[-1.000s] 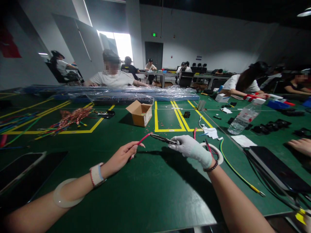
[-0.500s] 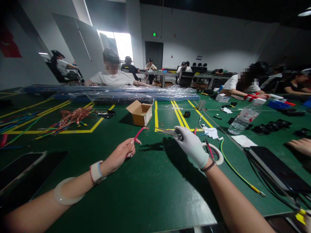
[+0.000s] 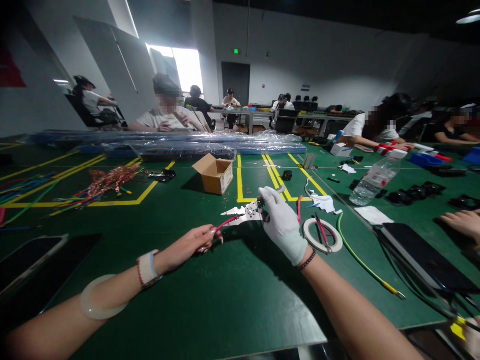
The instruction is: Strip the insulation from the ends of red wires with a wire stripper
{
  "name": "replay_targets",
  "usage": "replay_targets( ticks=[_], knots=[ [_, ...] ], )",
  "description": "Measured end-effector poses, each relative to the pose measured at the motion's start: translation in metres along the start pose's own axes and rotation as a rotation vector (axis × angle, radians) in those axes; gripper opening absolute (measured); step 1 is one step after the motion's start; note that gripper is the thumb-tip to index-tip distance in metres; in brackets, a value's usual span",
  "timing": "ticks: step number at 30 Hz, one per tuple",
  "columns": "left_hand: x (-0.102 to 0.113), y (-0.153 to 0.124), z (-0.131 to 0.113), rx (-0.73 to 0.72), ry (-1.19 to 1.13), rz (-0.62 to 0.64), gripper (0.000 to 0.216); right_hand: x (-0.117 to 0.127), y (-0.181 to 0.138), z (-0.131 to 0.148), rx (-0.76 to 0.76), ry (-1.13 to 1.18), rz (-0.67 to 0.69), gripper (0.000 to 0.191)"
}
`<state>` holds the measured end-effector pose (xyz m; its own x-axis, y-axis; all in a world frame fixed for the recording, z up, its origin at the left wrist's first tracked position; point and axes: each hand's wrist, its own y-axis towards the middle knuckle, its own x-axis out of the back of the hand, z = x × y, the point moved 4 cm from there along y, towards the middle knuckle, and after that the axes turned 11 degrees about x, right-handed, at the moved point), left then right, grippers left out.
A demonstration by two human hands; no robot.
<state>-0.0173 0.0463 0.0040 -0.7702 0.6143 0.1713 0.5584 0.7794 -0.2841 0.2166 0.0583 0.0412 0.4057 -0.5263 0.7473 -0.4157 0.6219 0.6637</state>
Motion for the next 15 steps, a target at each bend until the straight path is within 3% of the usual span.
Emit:
replay_targets(
  ticks=[7,15],
  knots=[
    [-0.0001,0.0015,0.0033,-0.007,0.006,0.023,0.042,-0.0108,-0.0011,0.004,0.023,-0.028,0.03,0.063],
    [-0.0021,0.0015,0.0033,0.015,-0.003,0.017,0.041,-0.0103,0.001,0.0104,0.044,-0.069,0.033,0.077]
  ],
)
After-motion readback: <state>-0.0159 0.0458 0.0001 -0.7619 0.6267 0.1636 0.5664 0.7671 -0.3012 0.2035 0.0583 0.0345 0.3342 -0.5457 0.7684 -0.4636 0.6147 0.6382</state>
